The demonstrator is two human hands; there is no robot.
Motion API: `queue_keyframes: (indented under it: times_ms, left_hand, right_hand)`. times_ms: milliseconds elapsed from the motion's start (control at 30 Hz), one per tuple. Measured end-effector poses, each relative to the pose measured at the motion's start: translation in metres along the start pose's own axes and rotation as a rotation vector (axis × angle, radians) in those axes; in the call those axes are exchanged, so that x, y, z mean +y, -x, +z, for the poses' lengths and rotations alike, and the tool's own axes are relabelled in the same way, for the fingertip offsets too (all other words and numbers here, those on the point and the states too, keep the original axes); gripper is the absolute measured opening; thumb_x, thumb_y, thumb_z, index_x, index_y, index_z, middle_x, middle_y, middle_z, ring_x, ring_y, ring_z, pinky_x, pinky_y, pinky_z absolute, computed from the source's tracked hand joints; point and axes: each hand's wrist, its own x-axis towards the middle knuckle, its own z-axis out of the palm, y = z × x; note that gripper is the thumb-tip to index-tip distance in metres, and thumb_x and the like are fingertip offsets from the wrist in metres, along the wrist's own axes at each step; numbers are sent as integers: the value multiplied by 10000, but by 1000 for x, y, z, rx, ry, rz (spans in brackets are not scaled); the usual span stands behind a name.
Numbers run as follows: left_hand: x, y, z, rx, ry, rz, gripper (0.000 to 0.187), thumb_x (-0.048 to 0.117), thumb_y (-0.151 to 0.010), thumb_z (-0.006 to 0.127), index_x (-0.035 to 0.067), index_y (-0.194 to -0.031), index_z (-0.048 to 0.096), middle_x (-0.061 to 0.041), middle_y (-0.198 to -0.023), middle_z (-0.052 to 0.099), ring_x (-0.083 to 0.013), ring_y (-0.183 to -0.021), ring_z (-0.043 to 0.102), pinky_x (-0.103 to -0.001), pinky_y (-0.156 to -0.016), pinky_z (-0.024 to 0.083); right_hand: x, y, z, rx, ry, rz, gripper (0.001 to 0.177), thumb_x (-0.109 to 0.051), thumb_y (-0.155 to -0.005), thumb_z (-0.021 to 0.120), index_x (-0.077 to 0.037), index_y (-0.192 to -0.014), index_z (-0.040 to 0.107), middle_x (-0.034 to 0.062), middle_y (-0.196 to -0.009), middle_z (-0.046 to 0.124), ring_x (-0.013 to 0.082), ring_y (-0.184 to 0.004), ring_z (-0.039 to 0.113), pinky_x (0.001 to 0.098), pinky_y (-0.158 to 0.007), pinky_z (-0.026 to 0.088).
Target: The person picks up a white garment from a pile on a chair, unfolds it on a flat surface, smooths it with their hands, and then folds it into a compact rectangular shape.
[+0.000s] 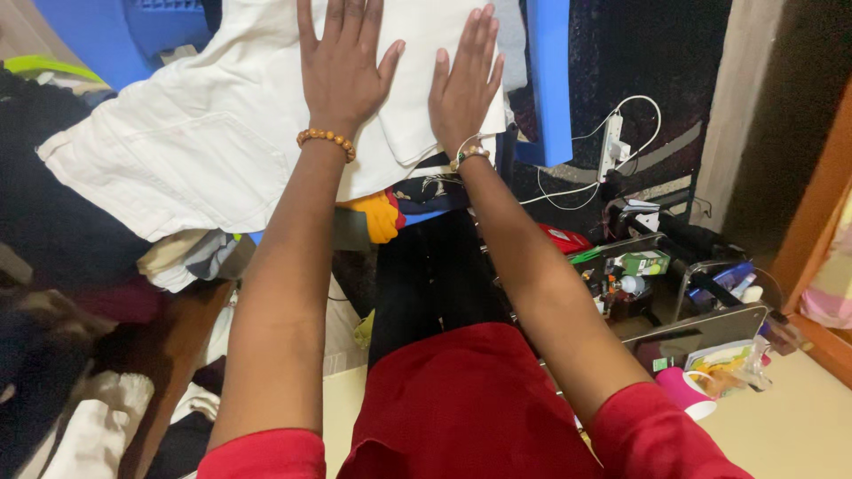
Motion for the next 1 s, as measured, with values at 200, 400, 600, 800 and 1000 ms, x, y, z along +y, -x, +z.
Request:
queue_keyframes:
  times_ms: [200, 400, 600, 800, 1000]
  left_hand:
    - [-1, 2, 2, -5, -12, 3, 585, 443, -1129, 481, 39, -1551, 499, -133, -1578, 504, -283, -1490, 352, -593, -1235, 63]
    - [-2, 2, 3, -19, -30, -13, 594, 476, -1164, 498, 41, -1566, 472, -127, -1578, 486, -277, -1502, 338, -600, -1234, 55]
    - [3, 1, -2, -1, -15, -16, 618, 471, -1148, 520, 82, -1618, 418, -100, -1638, 409, -269, -1533, 294, -586, -1258, 60]
    - [-5, 14, -4, 137, -63, 1, 634, 435, -1134, 567, 36, -1585, 370, -115, -1683, 345, -257, -1561, 245, -592, -1242, 40]
    - [-61, 38, -34, 353, 91, -372, 622, 352, -1064, 762, -7, -1449, 430, -197, -1484, 484, -338, -1427, 400, -558, -1208, 210]
  right_hand:
    - [24, -20, 1, 90, -143, 65, 584, -452, -1137, 340, -57, -1568, 340, 127, -1572, 427, 273, -1479, 406, 484, -1207, 320]
    - [75, -72, 1, -256, -471, 210, 581, -493, -1174, 403, 42, -1252, 615, 214, -1190, 632, 300, -1053, 620, 420, -974, 484]
    - [68, -60, -73, -611, -1296, 173, 615, -267, -907, 781, 19, -1374, 504, 162, -1279, 671, 222, -1186, 679, 352, -1032, 572]
    - [54, -39, -102, -462, -1271, 259, 614, -68, -837, 819, 32, -1354, 502, 168, -1241, 681, 222, -1100, 713, 363, -997, 596]
    - [55, -30, -124, -437, -1241, 129, 562, -71, -879, 823, 32, -1354, 541, 152, -1248, 692, 210, -1109, 702, 349, -998, 586]
